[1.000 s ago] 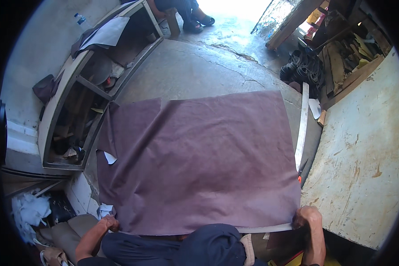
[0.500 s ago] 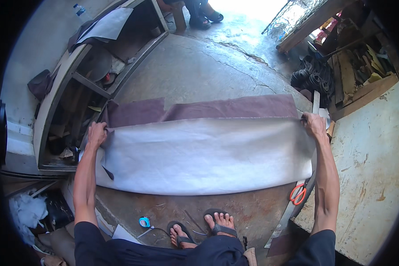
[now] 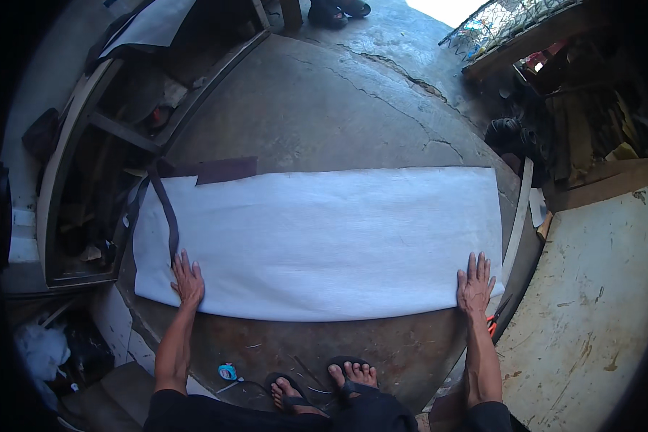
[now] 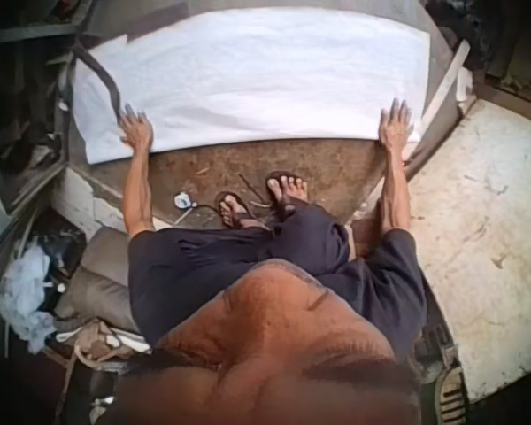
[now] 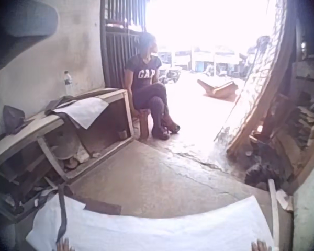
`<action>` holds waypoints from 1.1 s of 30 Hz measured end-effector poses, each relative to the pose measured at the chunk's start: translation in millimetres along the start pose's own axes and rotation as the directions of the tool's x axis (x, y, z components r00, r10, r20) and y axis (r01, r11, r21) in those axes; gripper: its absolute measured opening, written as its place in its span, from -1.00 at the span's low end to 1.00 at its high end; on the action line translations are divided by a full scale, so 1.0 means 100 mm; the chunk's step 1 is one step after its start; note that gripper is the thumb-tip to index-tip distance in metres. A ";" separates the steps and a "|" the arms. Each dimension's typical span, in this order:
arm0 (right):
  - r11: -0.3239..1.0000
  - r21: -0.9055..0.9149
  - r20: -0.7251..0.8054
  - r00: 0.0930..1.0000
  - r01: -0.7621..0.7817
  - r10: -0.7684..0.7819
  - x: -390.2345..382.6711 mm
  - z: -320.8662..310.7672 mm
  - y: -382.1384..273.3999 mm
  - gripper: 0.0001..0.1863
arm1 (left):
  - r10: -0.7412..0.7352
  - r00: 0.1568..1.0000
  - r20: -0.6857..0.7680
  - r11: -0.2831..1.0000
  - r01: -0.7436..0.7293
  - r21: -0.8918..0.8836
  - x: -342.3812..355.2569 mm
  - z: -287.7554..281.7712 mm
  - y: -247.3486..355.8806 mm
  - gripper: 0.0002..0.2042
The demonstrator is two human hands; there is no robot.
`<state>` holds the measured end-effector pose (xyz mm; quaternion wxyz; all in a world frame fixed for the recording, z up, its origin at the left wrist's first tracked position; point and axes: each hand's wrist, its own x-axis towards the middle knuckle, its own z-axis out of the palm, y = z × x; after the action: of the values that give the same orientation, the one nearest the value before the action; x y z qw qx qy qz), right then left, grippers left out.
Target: The person measures and marks a piece of brown fabric on the floor using a tape measure and a pen, and then cuts the fabric with a pair of shears.
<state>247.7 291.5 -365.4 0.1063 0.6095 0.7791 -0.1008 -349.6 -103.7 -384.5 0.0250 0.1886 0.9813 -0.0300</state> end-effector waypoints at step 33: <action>0.830 0.444 0.198 0.940 -0.338 0.277 -0.01 -0.35 0.81 -0.60 | -0.018 0.996 -0.083 0.986 0.032 0.165 0.71 0.01 -0.50 -0.48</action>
<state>325.5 319.9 -333.4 0.0184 0.7269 0.6141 -0.3068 -434.1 -124.2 -387.4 -0.0313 0.1789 0.9778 -0.1044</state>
